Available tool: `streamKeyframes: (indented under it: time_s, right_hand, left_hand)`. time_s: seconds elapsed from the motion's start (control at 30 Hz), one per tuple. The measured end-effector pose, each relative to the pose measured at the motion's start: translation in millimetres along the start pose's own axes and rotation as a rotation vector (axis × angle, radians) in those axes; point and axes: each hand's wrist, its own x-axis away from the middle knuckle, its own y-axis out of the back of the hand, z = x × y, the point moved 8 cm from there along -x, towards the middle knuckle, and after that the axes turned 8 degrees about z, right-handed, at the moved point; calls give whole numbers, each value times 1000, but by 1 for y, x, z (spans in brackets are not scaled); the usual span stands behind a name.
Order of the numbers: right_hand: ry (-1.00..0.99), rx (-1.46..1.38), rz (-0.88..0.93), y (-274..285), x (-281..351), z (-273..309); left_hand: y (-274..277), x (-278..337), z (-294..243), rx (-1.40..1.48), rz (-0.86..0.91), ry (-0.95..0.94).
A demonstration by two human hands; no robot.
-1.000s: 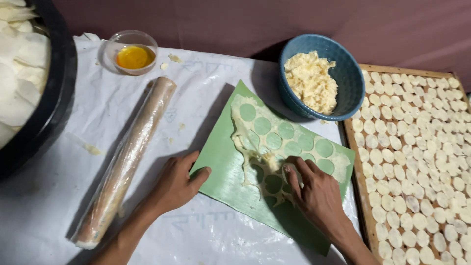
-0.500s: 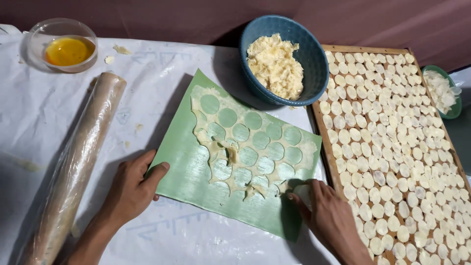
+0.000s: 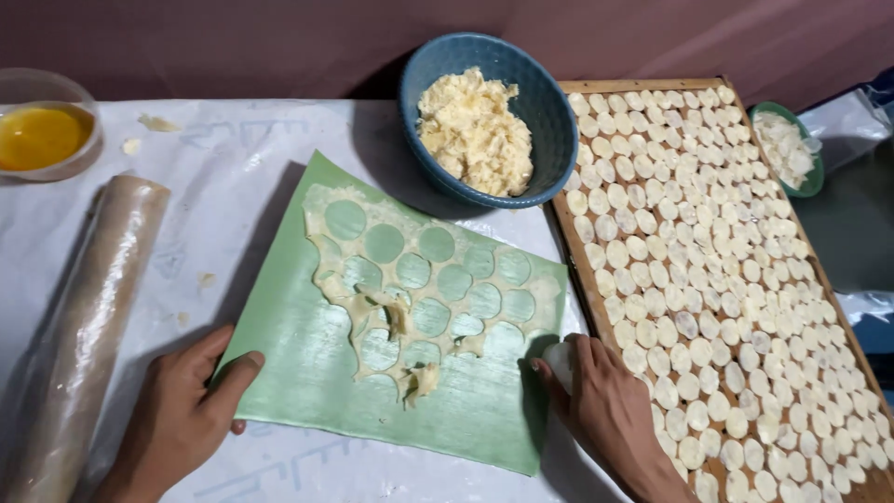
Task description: Rolling out dough on a plastic mat and arranging the resulting pieces on a drying tray.
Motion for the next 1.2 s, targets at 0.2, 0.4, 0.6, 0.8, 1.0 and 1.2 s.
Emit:
streamKeyframes:
  time_s: [0.2,0.4,0.6,0.8,1.0,1.2]
  right_hand:
    - [51,43,-85,-21,-46,2]
    - [307,6,50,-20,-65,13]
    - [107,-19,-94,22,-28,-13]
    - [88,35,-75,9,-50,-12]
    - [46,14,-258,51,-41,-2]
    - [128,90,12,16,-72,-1]
  left_hand:
    - [-2,-4,7,-41,35,-7]
    - [-1,-6,21,3,108,160]
    - [24,-14,62,-50,273,222]
    - [17,-7,41,-45,221,197]
    - [16,-10,48,-197,248,100]
    - [16,-11,48,-213,239,70]
